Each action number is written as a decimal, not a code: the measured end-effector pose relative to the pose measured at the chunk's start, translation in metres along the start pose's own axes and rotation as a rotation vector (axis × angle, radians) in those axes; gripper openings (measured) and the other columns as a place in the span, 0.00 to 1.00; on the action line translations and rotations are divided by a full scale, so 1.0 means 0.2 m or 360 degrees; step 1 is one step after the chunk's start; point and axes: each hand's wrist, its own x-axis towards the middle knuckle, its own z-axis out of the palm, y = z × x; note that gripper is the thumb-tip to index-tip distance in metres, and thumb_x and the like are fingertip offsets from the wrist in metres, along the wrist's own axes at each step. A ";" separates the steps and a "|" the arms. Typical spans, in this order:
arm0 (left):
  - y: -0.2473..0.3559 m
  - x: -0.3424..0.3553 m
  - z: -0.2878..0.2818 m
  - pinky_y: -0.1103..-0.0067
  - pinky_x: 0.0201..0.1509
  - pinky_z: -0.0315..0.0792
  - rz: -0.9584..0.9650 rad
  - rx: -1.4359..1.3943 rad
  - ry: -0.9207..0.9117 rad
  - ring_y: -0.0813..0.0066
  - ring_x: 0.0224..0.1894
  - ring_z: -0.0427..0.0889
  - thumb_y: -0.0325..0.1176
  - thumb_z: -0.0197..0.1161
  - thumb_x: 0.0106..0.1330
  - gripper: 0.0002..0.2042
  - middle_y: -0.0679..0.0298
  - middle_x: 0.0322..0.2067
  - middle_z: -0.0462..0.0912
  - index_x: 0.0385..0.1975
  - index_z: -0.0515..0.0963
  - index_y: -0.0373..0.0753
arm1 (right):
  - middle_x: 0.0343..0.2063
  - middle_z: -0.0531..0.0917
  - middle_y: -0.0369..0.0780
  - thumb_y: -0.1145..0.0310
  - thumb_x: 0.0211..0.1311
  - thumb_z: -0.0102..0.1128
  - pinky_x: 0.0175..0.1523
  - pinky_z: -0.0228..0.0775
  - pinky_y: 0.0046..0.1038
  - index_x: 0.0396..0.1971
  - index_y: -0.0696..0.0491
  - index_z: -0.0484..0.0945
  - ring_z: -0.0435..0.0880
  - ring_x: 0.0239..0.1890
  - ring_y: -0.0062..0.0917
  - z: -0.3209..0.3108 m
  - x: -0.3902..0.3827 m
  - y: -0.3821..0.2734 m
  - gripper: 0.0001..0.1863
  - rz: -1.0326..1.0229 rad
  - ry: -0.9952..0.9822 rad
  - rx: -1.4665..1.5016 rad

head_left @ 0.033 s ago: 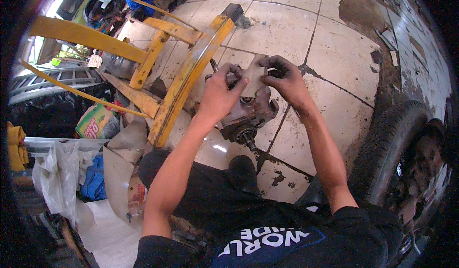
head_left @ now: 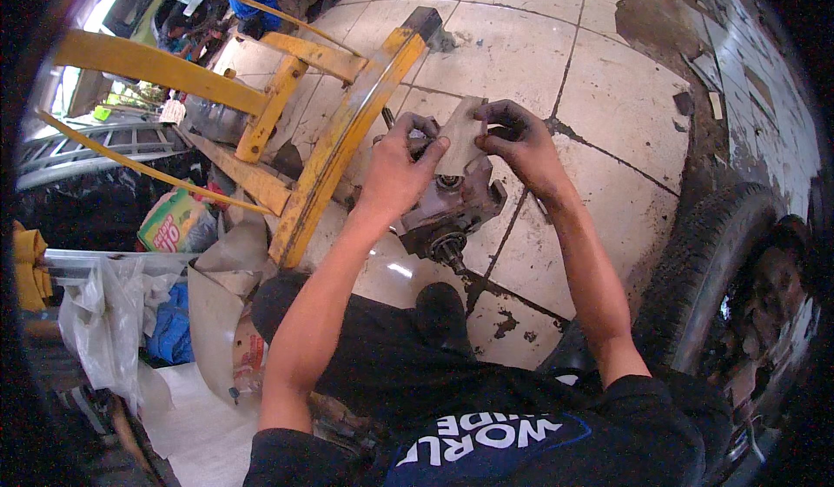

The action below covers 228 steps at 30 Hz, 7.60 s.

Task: The person sits on the floor and uses a metal file to scrape and smooth the surface of a mechanical part. They repeatedly rotate the part to access different sides and continue filing throughout the video.

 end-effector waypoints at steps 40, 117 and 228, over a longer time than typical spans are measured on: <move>-0.06 0.06 0.03 0.60 0.29 0.73 0.0323 0.0937 0.0485 0.46 0.26 0.82 0.43 0.54 0.71 0.16 0.46 0.23 0.80 0.33 0.78 0.35 | 0.43 0.83 0.40 0.81 0.54 0.61 0.53 0.73 0.26 0.48 0.60 0.75 0.80 0.45 0.22 0.06 -0.07 -0.15 0.19 -0.0010 -0.0079 0.0119; -0.24 0.13 0.06 0.65 0.50 0.74 0.0140 0.0285 0.0220 0.49 0.45 0.82 0.49 0.65 0.62 0.24 0.46 0.40 0.83 0.45 0.78 0.30 | 0.54 0.80 0.47 0.68 0.73 0.46 0.62 0.68 0.33 0.56 0.56 0.75 0.79 0.56 0.36 -0.11 0.02 0.35 0.18 -0.0040 0.0743 0.0150; -0.81 0.40 0.25 0.58 0.57 0.65 0.0388 0.0568 0.0048 0.49 0.53 0.73 0.51 0.52 0.69 0.24 0.49 0.46 0.79 0.47 0.78 0.34 | 0.59 0.71 0.57 0.35 0.71 0.27 0.69 0.56 0.38 0.61 0.57 0.68 0.68 0.64 0.50 0.19 0.25 0.51 0.41 0.0810 -0.0291 -0.0786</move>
